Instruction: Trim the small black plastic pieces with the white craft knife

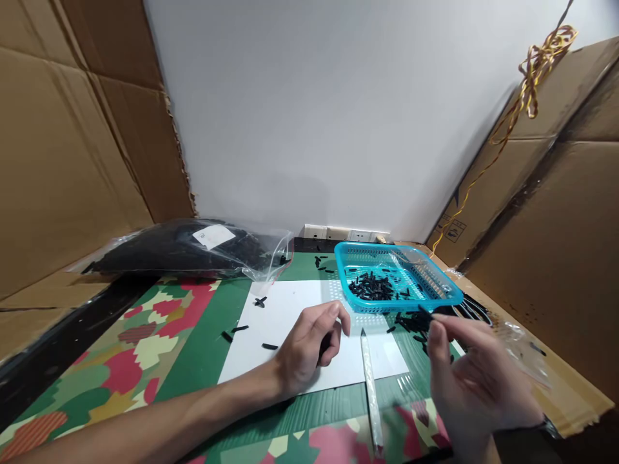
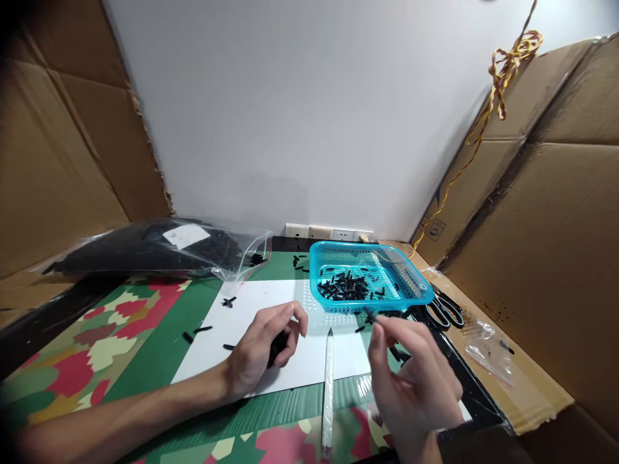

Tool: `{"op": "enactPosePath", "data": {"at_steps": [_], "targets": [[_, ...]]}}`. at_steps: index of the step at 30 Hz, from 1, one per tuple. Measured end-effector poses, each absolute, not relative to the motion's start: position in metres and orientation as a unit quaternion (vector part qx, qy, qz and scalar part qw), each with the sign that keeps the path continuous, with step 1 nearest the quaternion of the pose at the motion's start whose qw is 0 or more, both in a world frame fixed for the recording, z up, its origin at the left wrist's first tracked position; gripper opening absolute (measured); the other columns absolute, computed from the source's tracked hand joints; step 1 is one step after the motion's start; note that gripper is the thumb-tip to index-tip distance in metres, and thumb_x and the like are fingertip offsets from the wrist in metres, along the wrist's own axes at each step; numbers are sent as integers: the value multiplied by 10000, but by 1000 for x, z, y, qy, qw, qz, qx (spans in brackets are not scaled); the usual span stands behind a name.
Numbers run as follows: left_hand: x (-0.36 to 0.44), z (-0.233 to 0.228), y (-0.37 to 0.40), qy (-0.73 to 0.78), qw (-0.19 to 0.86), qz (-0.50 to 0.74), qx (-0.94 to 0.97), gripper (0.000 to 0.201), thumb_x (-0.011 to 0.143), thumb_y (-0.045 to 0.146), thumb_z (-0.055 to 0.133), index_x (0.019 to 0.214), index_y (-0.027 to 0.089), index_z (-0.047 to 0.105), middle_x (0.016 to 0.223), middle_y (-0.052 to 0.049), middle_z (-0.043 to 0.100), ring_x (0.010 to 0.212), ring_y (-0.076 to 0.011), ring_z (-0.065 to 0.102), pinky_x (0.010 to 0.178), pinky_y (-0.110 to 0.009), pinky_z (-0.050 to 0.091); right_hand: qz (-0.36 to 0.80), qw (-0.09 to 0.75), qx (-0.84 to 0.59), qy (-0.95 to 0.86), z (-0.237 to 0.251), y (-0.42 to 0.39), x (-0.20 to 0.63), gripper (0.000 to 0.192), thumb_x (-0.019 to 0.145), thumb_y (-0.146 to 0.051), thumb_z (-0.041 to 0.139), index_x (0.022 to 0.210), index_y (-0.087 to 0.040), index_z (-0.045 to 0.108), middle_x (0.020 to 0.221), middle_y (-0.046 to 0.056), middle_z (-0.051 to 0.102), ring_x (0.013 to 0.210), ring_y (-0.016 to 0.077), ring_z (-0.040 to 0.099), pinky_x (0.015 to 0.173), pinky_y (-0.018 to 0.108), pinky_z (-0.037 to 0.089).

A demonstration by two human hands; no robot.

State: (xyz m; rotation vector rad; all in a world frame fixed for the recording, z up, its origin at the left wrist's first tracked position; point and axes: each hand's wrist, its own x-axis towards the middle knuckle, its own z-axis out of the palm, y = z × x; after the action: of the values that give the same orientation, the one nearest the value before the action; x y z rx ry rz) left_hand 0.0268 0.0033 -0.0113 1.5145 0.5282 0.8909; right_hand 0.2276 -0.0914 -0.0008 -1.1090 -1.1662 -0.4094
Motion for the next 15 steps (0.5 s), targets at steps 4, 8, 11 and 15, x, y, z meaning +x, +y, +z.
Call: {"op": "enactPosePath", "data": {"at_steps": [4, 8, 11, 15], "targets": [[28, -13, 7, 244, 642, 398, 608, 525, 1063, 603, 421, 814, 182, 613, 422, 67, 441, 391, -100, 335, 457, -225, 309, -103, 529, -623, -566, 8, -73, 257, 198, 989, -361, 748, 1133, -228, 781, 810, 31, 770, 559, 194, 654, 595, 332, 516], [30, -13, 8, 240, 670, 394, 582, 553, 1040, 640, 455, 745, 191, 585, 424, 70, 420, 381, -92, 319, 438, -218, 315, -35, 508, -615, -602, 6, -70, 242, 145, 1006, -348, 722, 994, -214, 778, 791, 29, 764, 566, 174, 648, 584, 295, 516], [31, -12, 8, 233, 676, 384, 585, 614, 1027, 701, 428, 735, 187, 593, 423, 57, 437, 371, -95, 330, 436, -228, 311, 57, 488, -520, -699, 1, -82, 205, 94, 1037, -243, 669, 1004, -222, 755, 818, 22, 739, 623, 160, 641, 585, 265, 503], [32, -12, 10, 228, 670, 374, 599, 680, 1036, 735, 360, 720, 180, 593, 489, 31, 490, 424, -112, 417, 463, -241, 324, 65, 413, -488, -766, -7, -87, 169, 79, 1031, -209, 695, 1033, -239, 768, 924, 44, 762, 766, 189, 697, 667, 271, 497]]}}
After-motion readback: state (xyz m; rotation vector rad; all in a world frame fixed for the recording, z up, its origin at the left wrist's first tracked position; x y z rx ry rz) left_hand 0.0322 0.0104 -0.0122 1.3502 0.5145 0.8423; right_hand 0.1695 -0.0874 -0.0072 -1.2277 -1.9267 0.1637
